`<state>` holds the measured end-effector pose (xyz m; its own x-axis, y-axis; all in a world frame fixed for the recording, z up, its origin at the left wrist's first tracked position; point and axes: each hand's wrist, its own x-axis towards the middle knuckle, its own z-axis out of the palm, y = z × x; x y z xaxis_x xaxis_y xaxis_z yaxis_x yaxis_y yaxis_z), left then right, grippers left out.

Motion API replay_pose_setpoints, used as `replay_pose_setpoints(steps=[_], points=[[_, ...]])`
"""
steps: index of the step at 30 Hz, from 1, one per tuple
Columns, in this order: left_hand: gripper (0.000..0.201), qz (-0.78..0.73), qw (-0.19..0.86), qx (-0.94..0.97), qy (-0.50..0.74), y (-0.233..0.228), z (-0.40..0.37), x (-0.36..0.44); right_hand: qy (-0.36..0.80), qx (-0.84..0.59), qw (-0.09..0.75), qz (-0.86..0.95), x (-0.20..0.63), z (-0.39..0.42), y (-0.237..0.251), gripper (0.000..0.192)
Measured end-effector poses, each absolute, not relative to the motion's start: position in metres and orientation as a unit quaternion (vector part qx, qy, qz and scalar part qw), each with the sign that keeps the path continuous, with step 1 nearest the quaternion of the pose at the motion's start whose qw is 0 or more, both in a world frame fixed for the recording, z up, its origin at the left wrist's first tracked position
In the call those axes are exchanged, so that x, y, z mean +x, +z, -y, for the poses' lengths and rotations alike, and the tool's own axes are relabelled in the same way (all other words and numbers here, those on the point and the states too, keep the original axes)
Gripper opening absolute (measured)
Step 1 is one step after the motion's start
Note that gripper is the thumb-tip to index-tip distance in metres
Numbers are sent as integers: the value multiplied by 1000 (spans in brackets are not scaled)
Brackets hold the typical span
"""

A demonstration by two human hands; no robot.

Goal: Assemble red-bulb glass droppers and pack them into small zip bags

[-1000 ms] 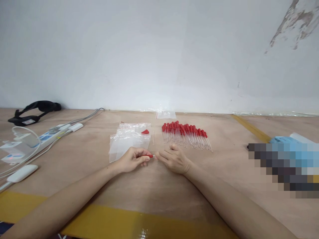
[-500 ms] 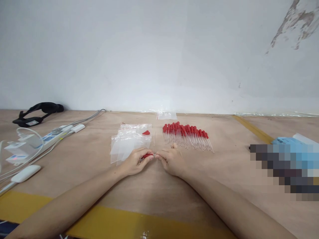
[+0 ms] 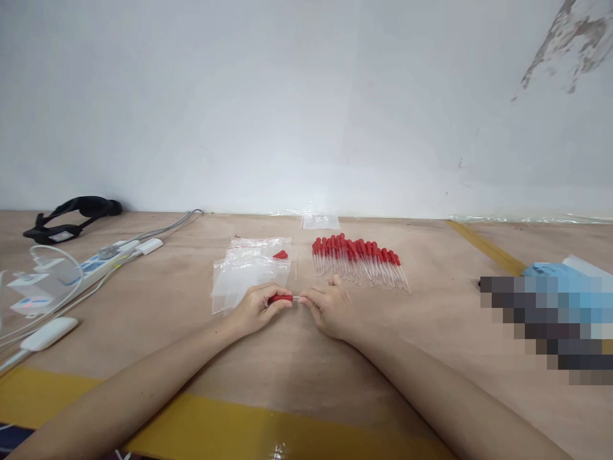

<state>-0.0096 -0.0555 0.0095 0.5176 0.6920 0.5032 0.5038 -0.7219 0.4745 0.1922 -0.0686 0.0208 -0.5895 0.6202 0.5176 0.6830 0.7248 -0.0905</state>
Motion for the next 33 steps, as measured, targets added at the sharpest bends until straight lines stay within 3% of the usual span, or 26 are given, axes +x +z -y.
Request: replay_pose_setpoints(steps=[4,12,24,29,33], points=[[14,-314,80,873,365,8,55,-12,18,-414,221,883,191,71,27,36],[13,-266,10,891,369,6,49,-17,243,-436,223,838,193,60,14,45],[16,-315,149,856,381,13,57,-9,40,-390,269,880,186,71,26,35],[15,-328,170,848,379,9,56,-10,18,-366,300,881,186,69,19,31],[19,-339,154,857,356,11,51,-13,-23,-397,267,878,186,68,21,27]])
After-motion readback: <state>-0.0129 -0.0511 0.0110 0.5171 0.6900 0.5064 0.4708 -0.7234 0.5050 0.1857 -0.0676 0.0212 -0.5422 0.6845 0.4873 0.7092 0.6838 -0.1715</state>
